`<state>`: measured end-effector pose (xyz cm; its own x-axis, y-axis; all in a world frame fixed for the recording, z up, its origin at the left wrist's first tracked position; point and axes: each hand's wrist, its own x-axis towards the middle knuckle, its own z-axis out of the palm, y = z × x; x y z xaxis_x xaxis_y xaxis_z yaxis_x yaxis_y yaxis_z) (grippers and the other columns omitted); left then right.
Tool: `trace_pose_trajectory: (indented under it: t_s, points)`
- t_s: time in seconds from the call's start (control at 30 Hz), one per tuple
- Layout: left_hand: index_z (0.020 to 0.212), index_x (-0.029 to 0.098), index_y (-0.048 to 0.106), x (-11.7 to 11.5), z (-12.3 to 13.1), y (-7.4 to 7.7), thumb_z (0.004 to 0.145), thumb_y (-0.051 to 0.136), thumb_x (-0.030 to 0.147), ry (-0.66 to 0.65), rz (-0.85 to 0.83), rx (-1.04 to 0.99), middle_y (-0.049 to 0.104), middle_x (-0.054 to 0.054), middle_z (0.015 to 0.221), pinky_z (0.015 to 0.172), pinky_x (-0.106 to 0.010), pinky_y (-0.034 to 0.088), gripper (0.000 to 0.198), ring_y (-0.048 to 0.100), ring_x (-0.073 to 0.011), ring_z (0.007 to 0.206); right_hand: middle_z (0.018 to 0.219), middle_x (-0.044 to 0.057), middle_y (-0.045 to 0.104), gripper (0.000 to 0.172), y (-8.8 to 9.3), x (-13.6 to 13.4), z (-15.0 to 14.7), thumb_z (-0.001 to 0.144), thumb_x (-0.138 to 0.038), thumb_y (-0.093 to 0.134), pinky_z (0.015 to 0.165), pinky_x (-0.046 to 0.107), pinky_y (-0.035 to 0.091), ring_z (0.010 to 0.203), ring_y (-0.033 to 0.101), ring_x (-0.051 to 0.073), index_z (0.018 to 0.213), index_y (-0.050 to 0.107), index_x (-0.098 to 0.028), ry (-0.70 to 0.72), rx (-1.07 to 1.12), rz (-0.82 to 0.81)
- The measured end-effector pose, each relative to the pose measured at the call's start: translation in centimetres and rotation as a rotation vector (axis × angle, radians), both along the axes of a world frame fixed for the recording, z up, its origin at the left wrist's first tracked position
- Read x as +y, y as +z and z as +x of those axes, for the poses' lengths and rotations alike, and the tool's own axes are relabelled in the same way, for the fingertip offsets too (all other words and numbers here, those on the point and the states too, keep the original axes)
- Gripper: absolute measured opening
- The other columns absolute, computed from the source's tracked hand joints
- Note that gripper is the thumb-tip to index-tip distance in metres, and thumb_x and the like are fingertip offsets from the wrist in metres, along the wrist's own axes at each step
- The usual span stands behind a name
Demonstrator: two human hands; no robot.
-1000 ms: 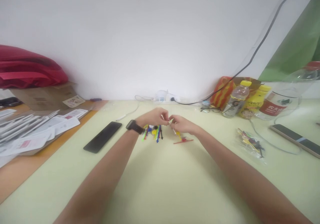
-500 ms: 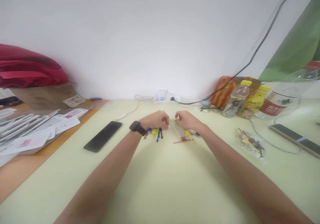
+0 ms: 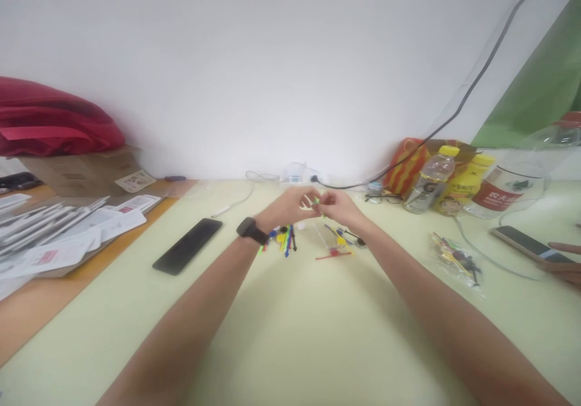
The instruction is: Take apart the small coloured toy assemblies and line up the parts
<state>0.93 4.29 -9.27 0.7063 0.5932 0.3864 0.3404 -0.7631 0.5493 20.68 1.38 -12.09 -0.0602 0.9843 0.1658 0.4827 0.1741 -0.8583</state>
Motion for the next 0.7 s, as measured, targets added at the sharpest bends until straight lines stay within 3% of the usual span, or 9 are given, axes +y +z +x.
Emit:
trace_pose_trajectory:
  t_s: [0.13,0.23,0.47,0.6,0.7]
  points:
    - [0.100,0.018,0.072,-0.4,0.3,0.7,0.087,0.073,0.035,0.007,-0.017,-0.071,0.076,-0.006,0.096,0.083,-0.030,0.057,0.021,0.072,-0.0169,0.086,0.069,-0.001,0.066,0.024,1.1,-0.6,0.2,0.071,-0.026,0.074,0.062,0.026,0.046,0.064,0.060,0.014,0.086,0.057,-0.021,0.143,0.438,-0.155]
    - [0.098,0.015,0.071,-0.6,0.1,1.0,0.087,0.070,0.029,-0.035,-0.059,-0.118,0.077,-0.007,0.094,0.086,-0.030,0.059,0.017,0.073,-0.0165,0.087,0.077,0.001,0.069,0.025,1.5,-1.0,0.4,0.070,-0.020,0.068,0.071,0.028,0.051,0.071,0.065,0.015,0.093,0.057,-0.021,0.223,0.585,-0.243]
    - [0.099,0.014,0.075,-0.9,0.1,1.2,0.087,0.071,0.032,-0.069,-0.119,-0.092,0.078,-0.007,0.091,0.081,-0.029,0.058,0.022,0.073,-0.0170,0.083,0.077,0.001,0.069,0.021,1.2,-1.1,0.3,0.072,-0.020,0.066,0.076,0.028,0.052,0.075,0.067,0.015,0.090,0.055,-0.021,0.245,0.500,-0.223]
    - [0.094,0.014,0.073,-0.8,0.1,1.1,0.088,0.073,0.038,-0.081,-0.189,-0.074,0.077,-0.007,0.091,0.072,-0.026,0.055,0.025,0.072,-0.0169,0.082,0.066,-0.005,0.057,0.016,1.2,-1.2,0.3,0.075,-0.022,0.061,0.059,0.022,0.041,0.057,0.050,0.010,0.090,0.057,-0.020,0.287,0.433,-0.190]
    - [0.085,0.015,0.066,-0.5,0.0,0.6,0.086,0.074,0.041,-0.053,-0.164,-0.041,0.073,-0.003,0.081,0.061,-0.023,0.048,0.027,0.066,-0.0131,0.070,0.060,-0.007,0.046,0.019,1.2,-1.4,0.2,0.082,-0.021,0.052,0.054,0.022,0.034,0.053,0.040,0.011,0.099,0.061,-0.019,0.235,0.261,-0.174]
